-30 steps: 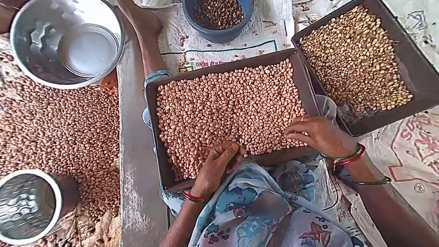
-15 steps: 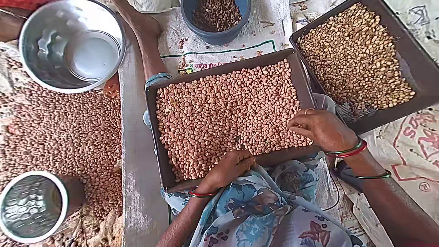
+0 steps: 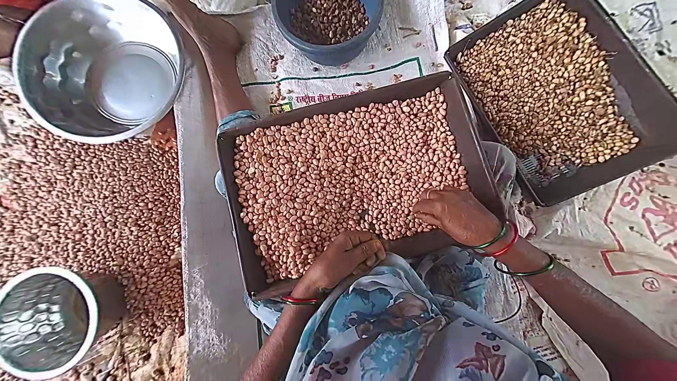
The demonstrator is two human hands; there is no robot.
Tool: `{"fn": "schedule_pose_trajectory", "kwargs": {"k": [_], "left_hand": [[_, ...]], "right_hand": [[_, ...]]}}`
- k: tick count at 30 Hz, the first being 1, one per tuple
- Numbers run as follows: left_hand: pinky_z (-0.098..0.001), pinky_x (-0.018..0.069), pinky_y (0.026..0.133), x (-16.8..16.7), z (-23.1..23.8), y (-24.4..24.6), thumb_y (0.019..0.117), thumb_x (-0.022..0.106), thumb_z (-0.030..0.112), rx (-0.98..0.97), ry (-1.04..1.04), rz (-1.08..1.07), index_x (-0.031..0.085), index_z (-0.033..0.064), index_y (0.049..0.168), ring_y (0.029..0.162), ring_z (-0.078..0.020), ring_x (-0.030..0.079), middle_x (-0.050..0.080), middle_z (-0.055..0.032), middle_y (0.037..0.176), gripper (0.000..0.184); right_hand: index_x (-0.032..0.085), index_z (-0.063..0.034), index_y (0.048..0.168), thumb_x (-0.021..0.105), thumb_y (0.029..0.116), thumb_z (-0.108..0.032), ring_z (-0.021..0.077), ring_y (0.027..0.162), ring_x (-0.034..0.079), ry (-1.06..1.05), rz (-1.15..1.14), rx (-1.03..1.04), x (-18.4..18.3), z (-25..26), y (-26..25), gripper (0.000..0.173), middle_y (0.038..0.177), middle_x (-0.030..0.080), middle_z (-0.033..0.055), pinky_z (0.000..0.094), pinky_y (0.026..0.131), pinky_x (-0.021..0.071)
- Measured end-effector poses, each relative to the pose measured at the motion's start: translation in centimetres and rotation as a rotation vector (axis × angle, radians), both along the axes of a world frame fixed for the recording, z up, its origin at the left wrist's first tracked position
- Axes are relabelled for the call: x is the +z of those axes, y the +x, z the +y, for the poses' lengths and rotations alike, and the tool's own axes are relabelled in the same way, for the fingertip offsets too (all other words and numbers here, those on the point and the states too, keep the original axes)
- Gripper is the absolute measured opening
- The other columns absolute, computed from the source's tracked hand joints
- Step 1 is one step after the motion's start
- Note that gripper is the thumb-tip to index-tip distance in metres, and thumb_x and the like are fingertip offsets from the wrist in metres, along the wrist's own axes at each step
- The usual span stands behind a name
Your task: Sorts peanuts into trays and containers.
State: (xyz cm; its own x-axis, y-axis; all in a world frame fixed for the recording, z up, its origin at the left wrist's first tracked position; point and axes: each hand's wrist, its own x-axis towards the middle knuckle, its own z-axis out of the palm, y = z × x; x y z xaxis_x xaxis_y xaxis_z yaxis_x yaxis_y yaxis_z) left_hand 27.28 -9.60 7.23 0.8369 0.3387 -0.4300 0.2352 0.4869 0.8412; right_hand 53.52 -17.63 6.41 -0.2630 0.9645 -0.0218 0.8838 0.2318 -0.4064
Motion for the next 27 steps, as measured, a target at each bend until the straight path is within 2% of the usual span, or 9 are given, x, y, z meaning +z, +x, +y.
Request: {"fn": "schedule_pose_trajectory", "kwargs": {"k": [5,7,10,12,15,18,21,24,27], "left_hand": [[-0.0085,0.0350,0.046,-0.1,0.2,0.0,0.1064,0.038,0.005,0.074,-0.074,0.017,0.064,0.0102,0.086,0.048,0.0085,0.042,0.053,0.0146,0.061,0.033],[-0.0085,0.0356,0.046,0.0,0.4,0.0,0.1073,0.037,0.006,0.113,-0.100,0.009,0.064,0.0103,0.086,0.048,0.0082,0.042,0.053,0.0139,0.060,0.035],[-0.0081,0.0380,0.045,0.0,0.2,-0.4,0.1081,0.030,0.007,0.352,-0.253,-0.084,0.065,0.0094,0.085,0.047,0.0070,0.045,0.057,0.0103,0.063,0.042],[-0.0072,0.0407,0.044,-0.1,0.4,-0.4,0.1105,0.022,0.012,0.575,-0.461,-0.235,0.062,0.0074,0.085,0.046,0.0052,0.048,0.058,0.0061,0.065,0.048],[-0.0084,0.0480,0.046,-0.8,0.9,-0.5,0.1115,0.020,0.025,0.808,-0.759,-0.557,0.059,0.0088,0.084,0.047,0.0018,0.055,0.058,0.0052,0.066,0.050],[-0.0094,0.0489,0.047,-1.3,0.9,-1.0,0.1105,0.028,0.022,0.921,-0.789,-0.739,0.060,0.0086,0.083,0.048,0.0008,0.057,0.059,0.0042,0.066,0.044],[-0.0104,0.0487,0.048,-1.5,0.9,-1.3,0.1088,0.037,0.021,0.983,-0.754,-0.844,0.063,0.0093,0.083,0.049,-0.0005,0.057,0.060,0.0041,0.066,0.038],[-0.0119,0.0503,0.049,-1.3,1.0,-1.2,0.1098,0.035,0.024,1.034,-0.720,-0.893,0.063,0.0091,0.084,0.050,-0.0016,0.059,0.060,0.0037,0.065,0.041],[-0.0127,0.0522,0.051,-1.1,1.1,-1.0,0.1102,0.032,0.028,1.060,-0.684,-0.883,0.064,0.0106,0.087,0.053,-0.0022,0.062,0.063,0.0041,0.066,0.043]], "right_hand": [[0.073,0.0013,0.086,0.073,0.0886,-0.005,0.0380,0.077,0.069,-0.167,-0.084,-0.064,0.6,0.6,-1.3,0.007,0.079,0.067,0.0186,0.0521,0.067,0.0524],[0.072,0.0042,0.098,0.074,0.0892,-0.003,0.0476,0.085,0.068,-0.048,-0.130,-0.335,3.2,0.6,1.1,0.012,0.091,0.068,0.0275,0.0621,0.070,0.0517],[0.058,0.0076,0.131,0.062,0.0987,-0.006,0.0603,0.110,0.057,0.028,-0.167,-0.733,7.8,1.1,5.4,0.035,0.125,0.057,0.0375,0.0747,0.089,0.0415],[0.065,0.0080,0.119,0.061,0.0991,-0.004,0.0551,0.094,0.062,0.011,-0.113,-0.678,8.1,1.2,5.8,0.023,0.109,0.064,0.0342,0.0706,0.079,0.0451],[0.076,0.0000,0.097,0.071,0.0929,-0.001,0.0401,0.082,0.068,-0.126,0.018,-0.308,4.9,2.0,2.3,0.006,0.091,0.070,0.0213,0.0584,0.073,0.0531],[0.079,-0.0058,0.104,0.069,0.0914,0.000,0.0352,0.091,0.070,-0.170,0.158,-0.053,-0.2,3.3,-1.5,0.017,0.096,0.072,0.0172,0.0529,0.080,0.0550],[0.072,-0.0040,0.124,0.061,0.0937,0.006,0.0413,0.107,0.068,-0.054,0.145,-0.125,0.2,4.3,-2.6,0.034,0.121,0.069,0.0223,0.0566,0.089,0.0537],[0.073,0.0006,0.112,0.063,0.0970,0.002,0.0459,0.098,0.067,-0.032,0.077,-0.273,3.1,5.0,-1.6,0.018,0.112,0.067,0.0262,0.0599,0.081,0.0527],[0.077,-0.0005,0.102,0.067,0.0952,-0.001,0.0426,0.092,0.069,-0.077,0.096,-0.221,2.6,5.6,-1.4,0.012,0.100,0.071,0.0235,0.0582,0.078,0.0526]]}}
